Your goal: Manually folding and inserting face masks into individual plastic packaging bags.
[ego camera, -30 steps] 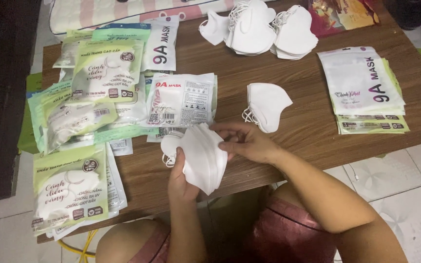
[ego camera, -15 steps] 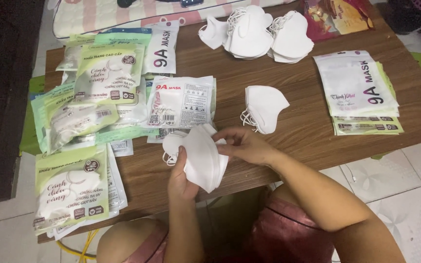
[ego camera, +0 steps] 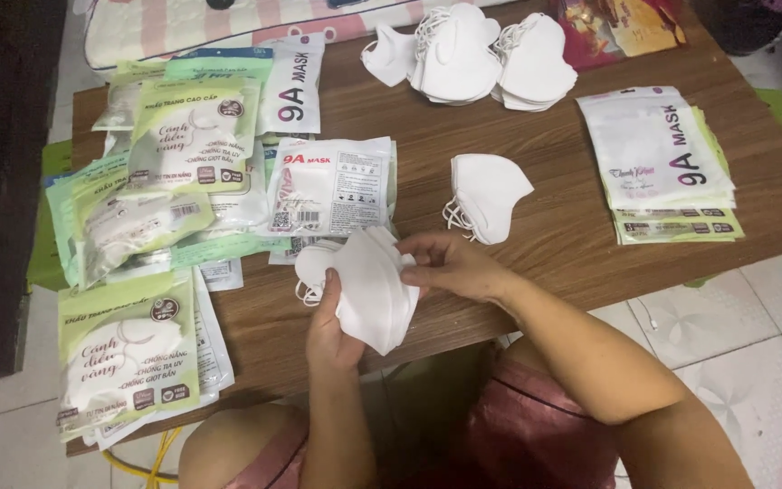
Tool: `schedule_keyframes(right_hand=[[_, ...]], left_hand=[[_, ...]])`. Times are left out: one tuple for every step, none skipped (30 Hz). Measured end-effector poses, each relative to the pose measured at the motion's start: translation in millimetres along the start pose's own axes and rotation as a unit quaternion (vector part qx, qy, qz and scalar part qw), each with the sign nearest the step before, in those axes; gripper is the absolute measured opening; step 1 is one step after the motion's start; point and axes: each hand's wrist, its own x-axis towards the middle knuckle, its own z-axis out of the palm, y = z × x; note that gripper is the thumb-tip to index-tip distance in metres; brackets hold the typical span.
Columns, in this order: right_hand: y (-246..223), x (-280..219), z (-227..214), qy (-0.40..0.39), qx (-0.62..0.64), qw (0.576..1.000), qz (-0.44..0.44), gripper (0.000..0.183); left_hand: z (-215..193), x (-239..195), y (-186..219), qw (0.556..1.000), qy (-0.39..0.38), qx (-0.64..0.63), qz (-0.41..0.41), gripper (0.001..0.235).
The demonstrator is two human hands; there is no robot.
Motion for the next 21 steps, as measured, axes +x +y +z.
schedule_keyframes(right_hand=[[-2.7, 3.8, -1.9, -0.001, 0.001, 1.0, 0.0, 0.045], [-3.9, 0.5, -4.4, -0.006, -0.021, 1.0, 0.001, 0.046], [-4.9, -2.6, -7.8, -0.012, -0.043, 0.999, 0.003, 0.047], [-14.5, -4.0, 4.6, -0.004, -0.04, 0.999, 0.005, 0.047], [-24.6, -4.8, 16.6, -0.009, -0.024, 1.0, -0.009, 0.055], [-35.9, -4.9, 27.5, -0.016, -0.009, 1.0, -0.023, 0.064], [-35.8, -1.1, 23.0, -0.012, -0.008, 1.0, -0.022, 0.064], [-31.0, 0.8, 25.8, -0.009, -0.022, 0.999, -0.048, 0.062], [-27.6, 3.3, 29.6, -0.006, -0.036, 0.997, -0.075, 0.061], [-23.6, 4.1, 30.2, -0.008, -0.04, 0.996, -0.08, 0.061], [-21.1, 3.9, 31.9, 0.037, -0.083, 0.994, -0.055, 0.045], [-18.6, 6.3, 33.6, 0.076, -0.127, 0.988, -0.036, 0.033], [-24.0, 12.4, 32.5, 0.067, -0.133, 0.988, -0.048, 0.033], [-26.2, 12.9, 32.4, 0.076, -0.112, 0.99, -0.036, 0.028], [-27.0, 14.2, 31.3, 0.085, -0.091, 0.992, -0.025, 0.026], [-28.4, 11.7, 28.5, 0.084, -0.087, 0.993, -0.02, 0.026], [-29.0, 9.6, 25.5, 0.058, -0.085, 0.995, -0.01, 0.026], [-31.0, 10.8, 20.9, 0.033, -0.085, 0.996, -0.003, 0.026], [-22.0, 7.2, 19.1, 0.031, -0.083, 0.996, -0.003, 0.026], [-15.6, 4.8, 14.4, 0.027, -0.073, 0.997, 0.002, 0.033], [-9.3, 2.3, 9.7, 0.022, -0.063, 0.998, 0.006, 0.044]], left_hand=[[5.6, -1.6, 5.0, 1.0, 0.001, 0.0, 0.0, 0.048], [10.2, -6.2, 4.7, 1.0, -0.013, 0.016, 0.001, 0.051], [15.2, -10.1, 3.9, 0.999, -0.026, 0.033, 0.002, 0.053], [11.3, -11.6, 3.6, 0.999, -0.026, 0.036, -0.007, 0.053], [7.8, -12.9, 3.5, 1.0, -0.017, 0.026, -0.001, 0.052], [5.2, -14.8, 2.7, 1.0, -0.008, 0.016, 0.008, 0.051], [3.6, -4.1, 0.3, 1.0, -0.007, 0.017, 0.003, 0.051], [-4.3, -1.7, -0.2, 0.999, -0.024, 0.025, 0.019, 0.052], [-11.4, -0.2, 0.8, 0.998, -0.041, 0.033, 0.035, 0.052], [-12.6, 3.1, 0.1, 0.998, -0.046, 0.033, 0.039, 0.052], [-12.8, 4.5, -0.1, 0.998, -0.045, 0.034, 0.018, 0.052], [-13.6, 6.1, 0.4, 0.998, -0.046, 0.035, 0.006, 0.053], [-9.6, 5.0, 4.6, 0.998, -0.054, 0.034, 0.019, 0.053], [-7.5, 2.3, 6.7, 0.999, -0.034, 0.027, 0.018, 0.053], [-6.3, 1.2, 8.1, 1.0, -0.014, 0.02, 0.016, 0.052], [-4.4, -0.9, 6.3, 1.0, -0.008, 0.02, 0.015, 0.052], [-3.3, -2.3, 4.5, 0.999, -0.026, 0.021, 0.015, 0.052], [-0.7, 0.0, 4.4, 0.999, -0.048, 0.021, 0.016, 0.052], [-4.7, -1.9, 3.0, 0.999, -0.045, 0.022, 0.017, 0.052], [-5.9, -1.2, 0.9, 0.999, -0.039, 0.029, 0.014, 0.052], [-7.0, -0.5, -1.2, 0.999, -0.032, 0.036, 0.012, 0.053]])
